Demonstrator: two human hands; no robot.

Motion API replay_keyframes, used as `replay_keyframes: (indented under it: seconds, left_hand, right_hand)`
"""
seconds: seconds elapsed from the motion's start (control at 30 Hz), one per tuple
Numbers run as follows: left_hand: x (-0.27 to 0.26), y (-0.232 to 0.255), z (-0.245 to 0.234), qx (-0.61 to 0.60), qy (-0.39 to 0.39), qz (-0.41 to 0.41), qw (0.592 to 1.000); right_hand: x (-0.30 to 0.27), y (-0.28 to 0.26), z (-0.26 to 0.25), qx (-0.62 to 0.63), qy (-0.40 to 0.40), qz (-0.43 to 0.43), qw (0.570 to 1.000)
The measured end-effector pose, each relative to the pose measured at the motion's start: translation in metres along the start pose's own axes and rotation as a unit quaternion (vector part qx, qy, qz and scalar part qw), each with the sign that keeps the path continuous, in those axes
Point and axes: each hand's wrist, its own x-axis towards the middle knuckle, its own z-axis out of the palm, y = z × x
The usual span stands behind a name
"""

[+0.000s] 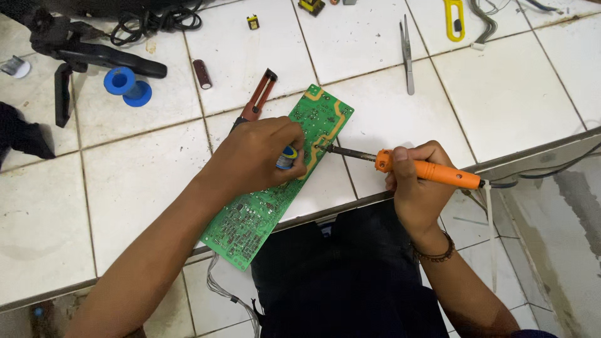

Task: The person uses a soldering iron and a soldering pump on a green circuit board. They repeatedly apply the soldering iron to various points on the board while using the pump to remove or adjust solder. The person also uses solder wire to add solder to specific areas.

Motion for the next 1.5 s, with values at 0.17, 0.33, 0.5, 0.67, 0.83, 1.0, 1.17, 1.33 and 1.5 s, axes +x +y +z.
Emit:
replay_keyframes:
  seconds: [0.17, 0.33, 0.5, 0.67, 0.83, 1.0, 1.17, 1.33, 1.5]
  left_hand:
    - [0.004, 0.002, -0.004, -0.015, -0.013, -0.001, 1.0]
    - [0.001, 0.005, -0.003, 0.004, 0.014, 0.008, 1.0]
    - [0.0, 0.003, 0.0, 0.03, 0.018, 0.023, 0.999]
    - [0.002, 0.006, -0.003, 0.012, 0.006, 0.012, 1.0]
    - [0.004, 0.005, -0.002, 0.03, -0.015, 0.011, 0.999]
    - [0.007, 0.007, -0.004, 0.022, -0.031, -0.003, 0.999]
    - [0.006, 0.007, -0.002, 0.045, -0.024, -0.002, 0.999]
    - [0.008, 0.007, -0.002, 0.059, -0.025, 0.001, 0.998]
    - [0.004, 0.005, 0.005, 0.037, 0.0, 0.004, 0.999]
  right_hand:
    - [-0.004, 0.007, -0.003, -0.004, 0.007, 0.0, 1.0]
    - [-0.005, 0.003, -0.002, -0.02, 0.009, -0.002, 1.0]
    - [-0.002, 0.009, -0.006, -0.012, 0.01, 0.006, 1.0]
    - [-0.005, 0.019, -0.008, -0.005, 0.014, 0.038, 0.999]
    - [-0.002, 0.021, -0.009, -0.012, 0.011, 0.003, 1.0]
    - [-0.005, 0.03, -0.013, -0.004, 0.0, -0.007, 1.0]
    - [-0.005, 0.022, -0.008, -0.009, 0.006, -0.006, 1.0]
    - [-0.006, 0.022, -0.007, -0.014, 0.013, -0.005, 1.0]
    - [-0.006, 0.001, -0.005, -0.008, 0.0, 0.057, 0.998]
